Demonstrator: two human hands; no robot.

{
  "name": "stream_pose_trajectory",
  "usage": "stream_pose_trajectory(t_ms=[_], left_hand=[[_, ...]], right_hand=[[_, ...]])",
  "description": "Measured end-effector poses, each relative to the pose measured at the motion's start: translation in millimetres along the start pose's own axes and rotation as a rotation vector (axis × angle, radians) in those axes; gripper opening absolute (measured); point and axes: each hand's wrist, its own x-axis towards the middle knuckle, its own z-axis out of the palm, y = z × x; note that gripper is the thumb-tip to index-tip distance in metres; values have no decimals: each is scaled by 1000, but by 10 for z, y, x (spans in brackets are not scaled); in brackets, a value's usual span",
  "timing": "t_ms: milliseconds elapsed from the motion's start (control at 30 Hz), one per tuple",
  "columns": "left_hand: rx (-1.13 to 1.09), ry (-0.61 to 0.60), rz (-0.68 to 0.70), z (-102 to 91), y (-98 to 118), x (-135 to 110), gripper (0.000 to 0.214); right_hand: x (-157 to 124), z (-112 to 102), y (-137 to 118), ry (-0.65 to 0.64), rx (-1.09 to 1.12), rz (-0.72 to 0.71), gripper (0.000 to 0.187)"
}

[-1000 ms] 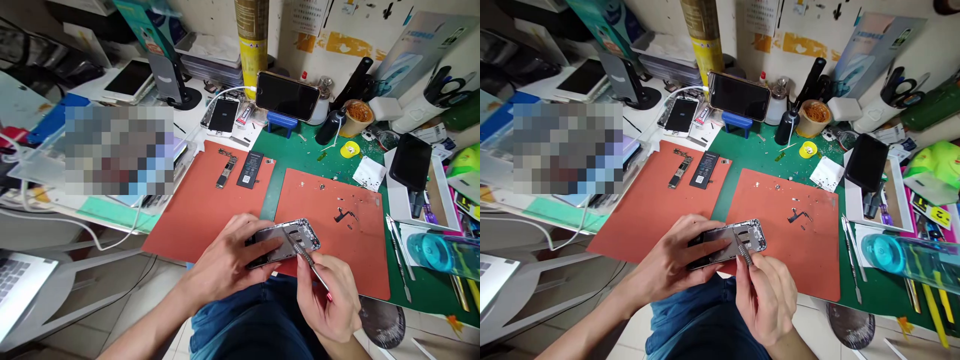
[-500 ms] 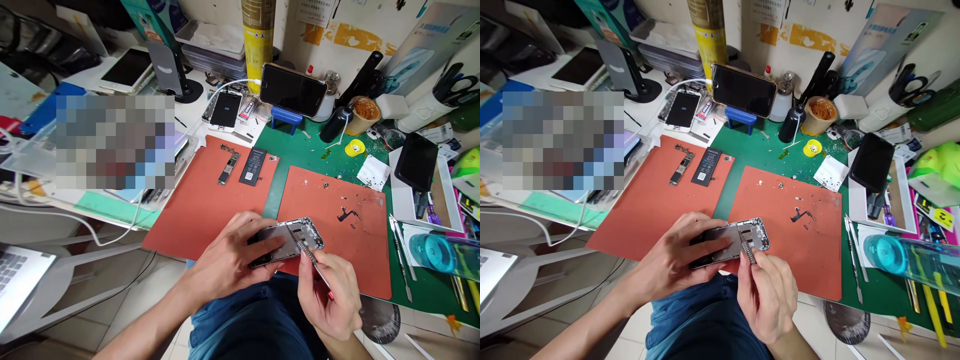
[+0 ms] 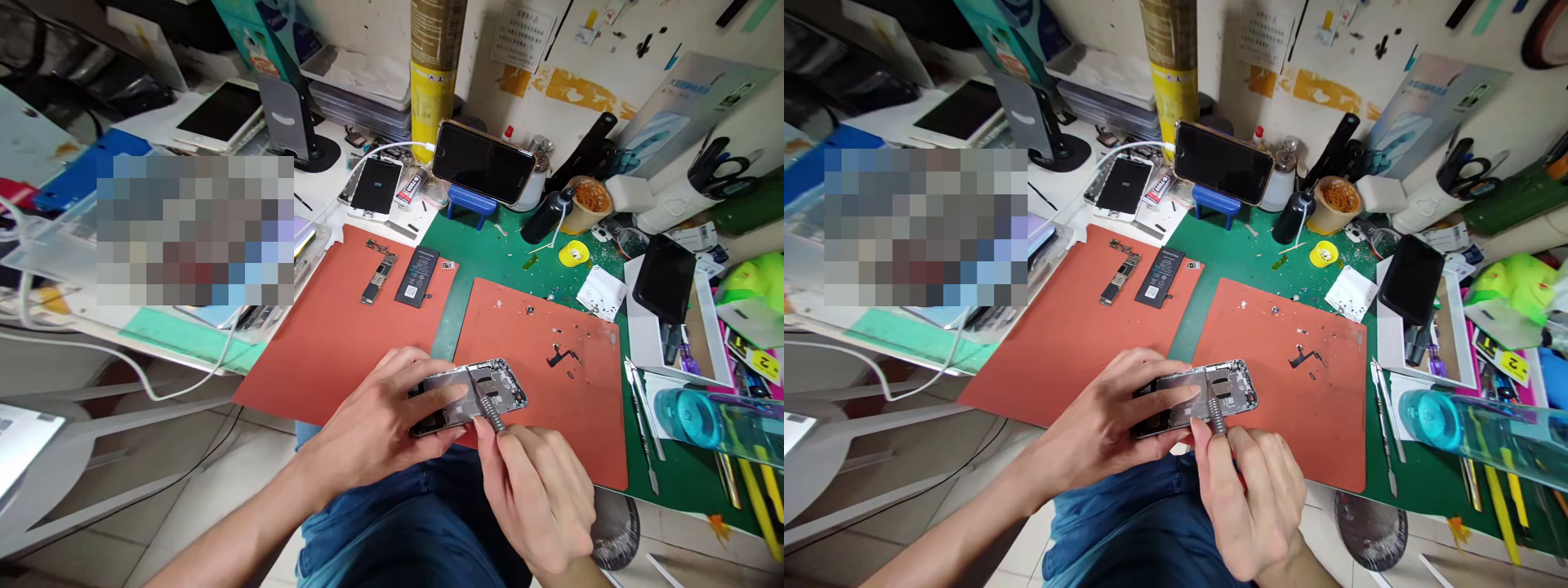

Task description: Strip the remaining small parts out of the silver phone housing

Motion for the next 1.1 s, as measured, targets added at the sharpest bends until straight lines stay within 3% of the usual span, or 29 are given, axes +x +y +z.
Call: stream_pose_trajectory(t_ms=[367, 800, 1100], left_hand=[[-114, -73, -169, -33, 21, -40, 61], [-118, -59, -137, -26, 35, -38, 55], [-98, -46, -147, -11, 31, -29, 54]], right_hand=[[27, 135, -9, 74, 116, 45, 30], [148, 118, 2, 4, 134, -39, 27], [148, 101, 27, 3, 169, -11, 29]])
